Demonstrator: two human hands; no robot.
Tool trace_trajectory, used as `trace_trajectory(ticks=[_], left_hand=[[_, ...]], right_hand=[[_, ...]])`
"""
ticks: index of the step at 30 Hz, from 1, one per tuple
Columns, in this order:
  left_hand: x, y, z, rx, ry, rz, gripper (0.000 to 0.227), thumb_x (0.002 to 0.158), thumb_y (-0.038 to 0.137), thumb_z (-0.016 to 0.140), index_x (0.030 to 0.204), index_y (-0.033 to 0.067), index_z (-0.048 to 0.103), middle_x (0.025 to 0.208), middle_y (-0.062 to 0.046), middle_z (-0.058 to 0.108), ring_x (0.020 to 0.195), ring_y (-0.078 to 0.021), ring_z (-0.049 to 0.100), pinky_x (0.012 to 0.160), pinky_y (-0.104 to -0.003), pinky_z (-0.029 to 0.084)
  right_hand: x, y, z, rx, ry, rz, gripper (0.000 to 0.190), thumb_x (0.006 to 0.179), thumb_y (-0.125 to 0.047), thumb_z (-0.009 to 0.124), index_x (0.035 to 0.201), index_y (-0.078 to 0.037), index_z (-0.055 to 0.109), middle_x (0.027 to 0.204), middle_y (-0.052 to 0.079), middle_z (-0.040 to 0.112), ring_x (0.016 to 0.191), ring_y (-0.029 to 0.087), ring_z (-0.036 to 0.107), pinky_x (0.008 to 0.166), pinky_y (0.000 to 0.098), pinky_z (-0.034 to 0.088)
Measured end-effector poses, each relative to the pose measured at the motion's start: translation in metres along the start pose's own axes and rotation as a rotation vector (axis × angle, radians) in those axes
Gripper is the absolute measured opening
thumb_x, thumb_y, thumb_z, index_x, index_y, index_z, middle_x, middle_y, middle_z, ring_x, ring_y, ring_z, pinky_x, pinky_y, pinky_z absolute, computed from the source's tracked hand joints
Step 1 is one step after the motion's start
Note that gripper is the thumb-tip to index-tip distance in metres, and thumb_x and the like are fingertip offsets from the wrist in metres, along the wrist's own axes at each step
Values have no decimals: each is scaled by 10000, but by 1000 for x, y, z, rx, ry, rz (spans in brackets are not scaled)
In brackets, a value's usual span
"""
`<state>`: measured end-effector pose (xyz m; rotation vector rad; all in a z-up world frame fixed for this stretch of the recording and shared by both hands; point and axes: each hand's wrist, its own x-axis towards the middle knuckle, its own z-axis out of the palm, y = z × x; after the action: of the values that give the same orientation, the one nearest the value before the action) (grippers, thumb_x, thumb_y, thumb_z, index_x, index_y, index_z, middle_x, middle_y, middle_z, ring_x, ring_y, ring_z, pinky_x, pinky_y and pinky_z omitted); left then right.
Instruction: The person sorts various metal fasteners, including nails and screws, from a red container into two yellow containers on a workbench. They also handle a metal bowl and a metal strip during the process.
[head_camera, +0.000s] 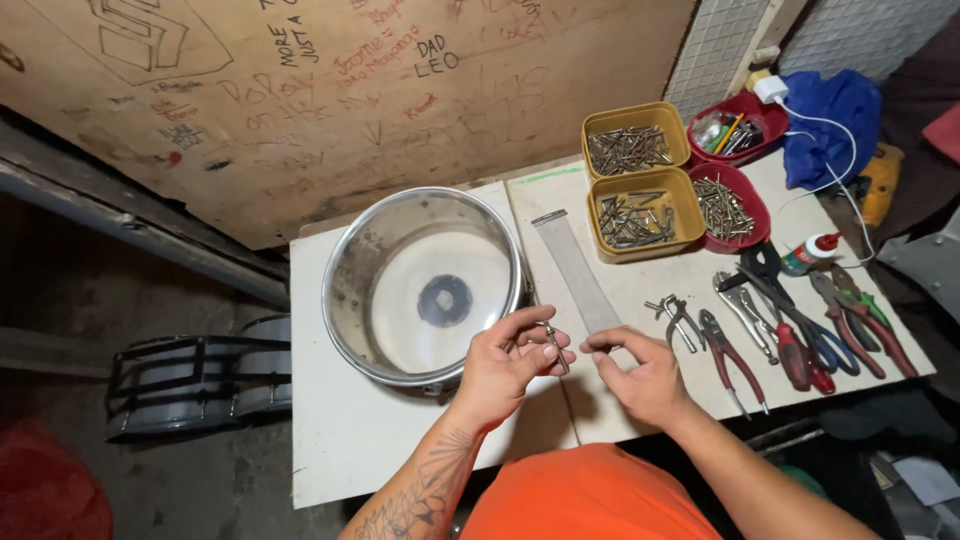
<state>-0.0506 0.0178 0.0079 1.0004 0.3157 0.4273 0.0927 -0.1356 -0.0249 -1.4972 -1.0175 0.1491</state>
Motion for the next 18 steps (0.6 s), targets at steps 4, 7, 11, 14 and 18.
trace_trajectory(ticks=[4, 7, 11, 14, 18], left_hand=[[-6, 6, -9, 13, 10, -17, 433, 896, -124, 674, 1321, -82, 601, 1016, -291, 722, 871, -312, 773, 733, -406, 690], [-7, 9, -15, 15, 24, -20, 424, 894, -120, 675, 1311, -96, 598, 1013, -292, 723, 865, -313, 776, 733, -403, 691], [-6, 0, -45, 232, 140, 11, 317, 884, -53, 718, 1197, -87, 683, 962, -249, 759, 825, -249, 769, 727, -369, 684], [-12, 1, -71, 716, 215, 176, 218, 854, 55, 780, 1072, 46, 779, 924, -136, 790, 837, -228, 774, 721, -335, 658], [-16, -19, -104, 1230, 220, 329, 127, 851, 175, 806, 978, 164, 808, 865, -16, 783, 832, -223, 770, 740, -317, 627]], right_hand=[[-6, -4, 12, 27, -32, 39, 193, 786, 10, 735, 945, -74, 805, 753, 92, 789, 670, 212, 722, 698, 407, 578], [-5, -5, 17, 33, -63, 46, 203, 785, 6, 736, 938, -96, 820, 742, 78, 785, 666, 197, 723, 695, 391, 582], [-11, 20, 25, -18, -169, 187, 212, 774, -14, 746, 943, -109, 832, 781, 86, 807, 730, 198, 749, 731, 379, 585], [-21, 33, 30, -79, -310, 355, 213, 778, -28, 729, 962, -65, 829, 837, 156, 820, 779, 255, 763, 766, 425, 585], [-27, 37, 32, -238, -525, 553, 262, 798, -62, 664, 1004, -10, 817, 932, 257, 805, 922, 439, 760, 836, 520, 569]])
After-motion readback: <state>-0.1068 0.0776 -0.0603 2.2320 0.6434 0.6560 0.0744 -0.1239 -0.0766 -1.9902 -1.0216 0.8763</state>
